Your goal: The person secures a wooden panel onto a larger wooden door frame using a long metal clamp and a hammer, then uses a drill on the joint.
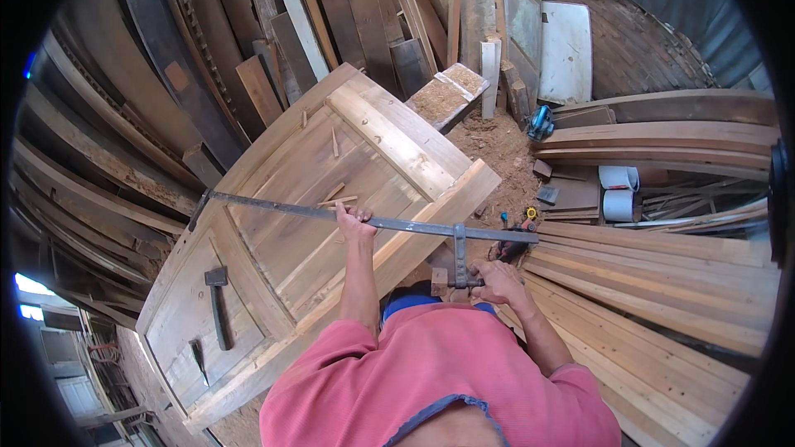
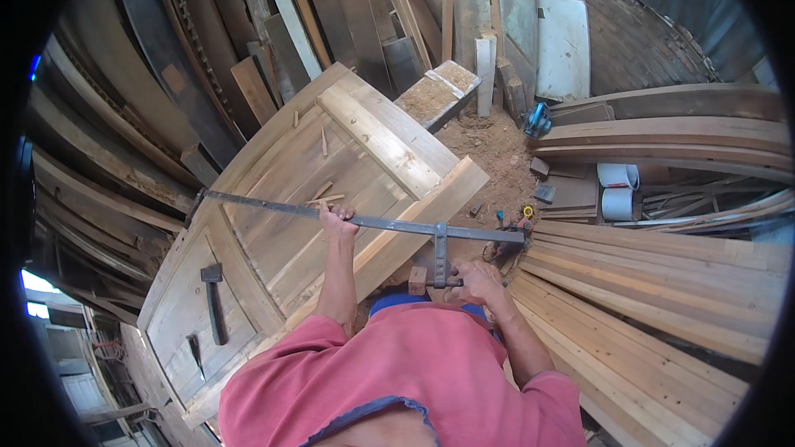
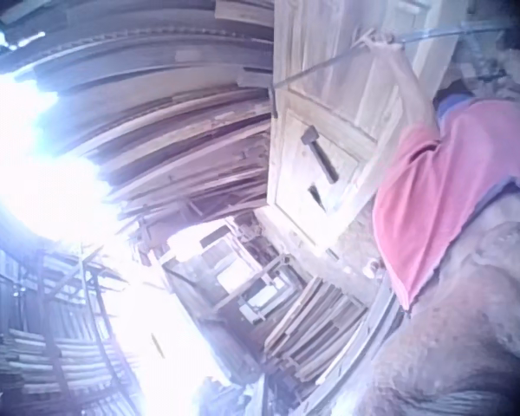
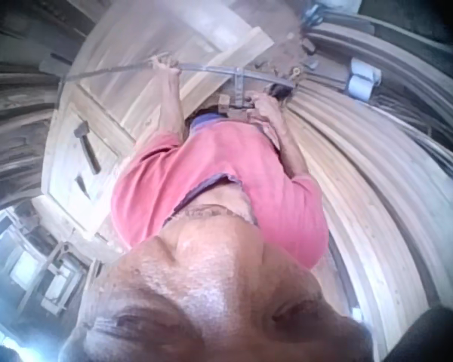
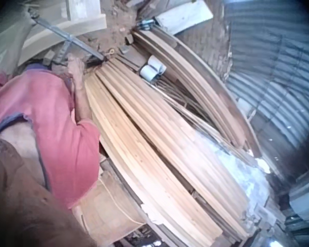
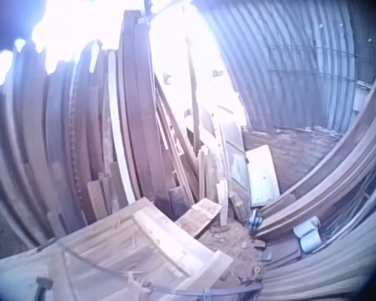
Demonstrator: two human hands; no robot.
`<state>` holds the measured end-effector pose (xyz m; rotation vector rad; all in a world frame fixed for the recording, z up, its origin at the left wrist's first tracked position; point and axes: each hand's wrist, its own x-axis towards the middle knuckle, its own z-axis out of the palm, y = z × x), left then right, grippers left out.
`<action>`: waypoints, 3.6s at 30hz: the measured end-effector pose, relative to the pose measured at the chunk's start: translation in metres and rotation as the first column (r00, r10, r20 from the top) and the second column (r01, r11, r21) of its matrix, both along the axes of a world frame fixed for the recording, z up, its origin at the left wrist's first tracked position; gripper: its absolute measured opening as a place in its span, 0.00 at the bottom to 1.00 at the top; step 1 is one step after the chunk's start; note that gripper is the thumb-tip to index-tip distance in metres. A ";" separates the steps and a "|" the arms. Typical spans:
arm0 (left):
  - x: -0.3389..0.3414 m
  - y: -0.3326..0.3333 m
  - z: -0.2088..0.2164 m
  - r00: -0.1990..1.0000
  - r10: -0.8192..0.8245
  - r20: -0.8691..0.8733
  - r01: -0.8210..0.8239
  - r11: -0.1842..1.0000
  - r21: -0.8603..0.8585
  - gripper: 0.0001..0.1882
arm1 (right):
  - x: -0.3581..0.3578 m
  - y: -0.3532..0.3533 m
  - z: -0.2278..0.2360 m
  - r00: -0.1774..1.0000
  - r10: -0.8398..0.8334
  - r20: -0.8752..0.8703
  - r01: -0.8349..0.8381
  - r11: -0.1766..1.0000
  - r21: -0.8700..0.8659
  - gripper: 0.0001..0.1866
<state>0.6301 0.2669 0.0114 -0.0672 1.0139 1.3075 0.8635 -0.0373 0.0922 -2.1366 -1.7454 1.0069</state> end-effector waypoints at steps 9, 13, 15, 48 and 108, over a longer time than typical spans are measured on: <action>0.046 -0.035 -0.037 0.985 0.166 0.036 -0.163 0.984 -0.071 0.18 | 0.112 0.045 -0.024 0.993 0.121 0.008 -0.116 0.969 -0.217 0.29; 0.041 -0.031 -0.054 0.956 0.284 0.078 -0.274 0.954 -0.118 0.17 | 0.115 0.082 -0.033 0.989 0.150 0.018 -0.141 0.960 -0.243 0.28; 0.037 -0.024 -0.057 0.947 0.306 0.099 -0.298 0.951 -0.086 0.17 | 0.118 0.098 -0.047 0.987 0.150 0.059 -0.131 0.960 -0.247 0.27; 0.193 -0.233 -0.107 0.856 -0.359 0.373 0.475 0.830 -0.293 0.34 | 0.207 0.415 -0.172 1.000 -0.026 0.006 0.026 0.996 -0.089 0.19; 0.376 -0.157 -0.109 0.707 0.517 -0.483 -0.698 0.402 -0.592 0.15 | 0.227 0.380 -0.163 0.414 0.720 -0.557 -0.857 0.102 -0.506 0.19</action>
